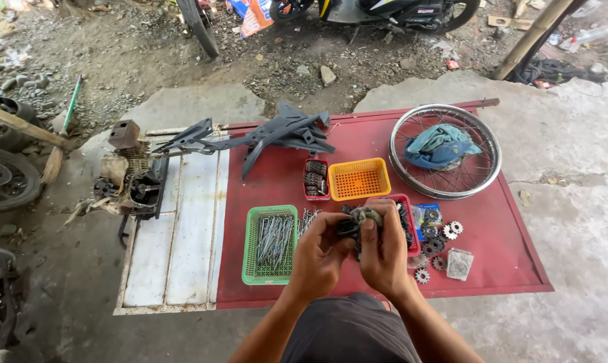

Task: The person wipes metal rods and small black mechanical parts with a cloth at a workbench. They handle the items one by one, wiping them and placing them back into baskets or on the table.

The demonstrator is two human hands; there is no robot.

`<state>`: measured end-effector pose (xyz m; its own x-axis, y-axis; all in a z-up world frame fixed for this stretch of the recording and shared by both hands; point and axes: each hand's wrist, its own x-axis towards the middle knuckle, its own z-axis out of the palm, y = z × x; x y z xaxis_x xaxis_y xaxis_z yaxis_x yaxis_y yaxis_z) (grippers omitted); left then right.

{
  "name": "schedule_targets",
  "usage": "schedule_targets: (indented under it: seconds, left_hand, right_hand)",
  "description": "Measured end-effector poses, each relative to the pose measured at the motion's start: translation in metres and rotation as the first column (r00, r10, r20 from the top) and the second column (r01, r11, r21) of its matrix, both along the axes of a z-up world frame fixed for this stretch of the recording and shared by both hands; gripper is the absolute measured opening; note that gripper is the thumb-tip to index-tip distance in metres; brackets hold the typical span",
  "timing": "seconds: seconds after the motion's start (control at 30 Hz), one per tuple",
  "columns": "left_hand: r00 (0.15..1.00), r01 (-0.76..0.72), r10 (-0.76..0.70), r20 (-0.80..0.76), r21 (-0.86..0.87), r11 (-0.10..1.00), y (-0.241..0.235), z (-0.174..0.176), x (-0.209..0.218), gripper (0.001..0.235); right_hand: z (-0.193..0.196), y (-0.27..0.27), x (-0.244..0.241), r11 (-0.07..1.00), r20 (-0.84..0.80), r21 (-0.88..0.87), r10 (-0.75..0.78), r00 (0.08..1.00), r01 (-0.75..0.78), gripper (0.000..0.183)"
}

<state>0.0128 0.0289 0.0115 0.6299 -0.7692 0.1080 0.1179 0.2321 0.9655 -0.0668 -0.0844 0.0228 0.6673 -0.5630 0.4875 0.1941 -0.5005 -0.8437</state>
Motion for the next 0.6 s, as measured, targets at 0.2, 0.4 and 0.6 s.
schedule_targets:
  seconds: [0.2,0.4,0.6]
  left_hand:
    - [0.996,-0.018,0.008,-0.094,-0.097,0.995,-0.021,-0.010,-0.015,0.037]
    - [0.968,-0.251,0.251,-0.005,-0.082,0.965,-0.037,-0.008,-0.040,0.032]
    - [0.912,-0.408,0.408,-0.046,-0.223,0.886,-0.051,-0.020,-0.051,0.026]
  right_hand:
    - [0.013,-0.019,-0.015,0.988,-0.039,-0.157,0.011,0.999,-0.017,0.017]
    - [0.001,-0.035,-0.017,0.968,0.097,-0.242,0.090,0.991,-0.064,0.029]
    - [-0.010,-0.027,-0.016,0.982,0.138,-0.175,0.099,0.985,-0.075,0.026]
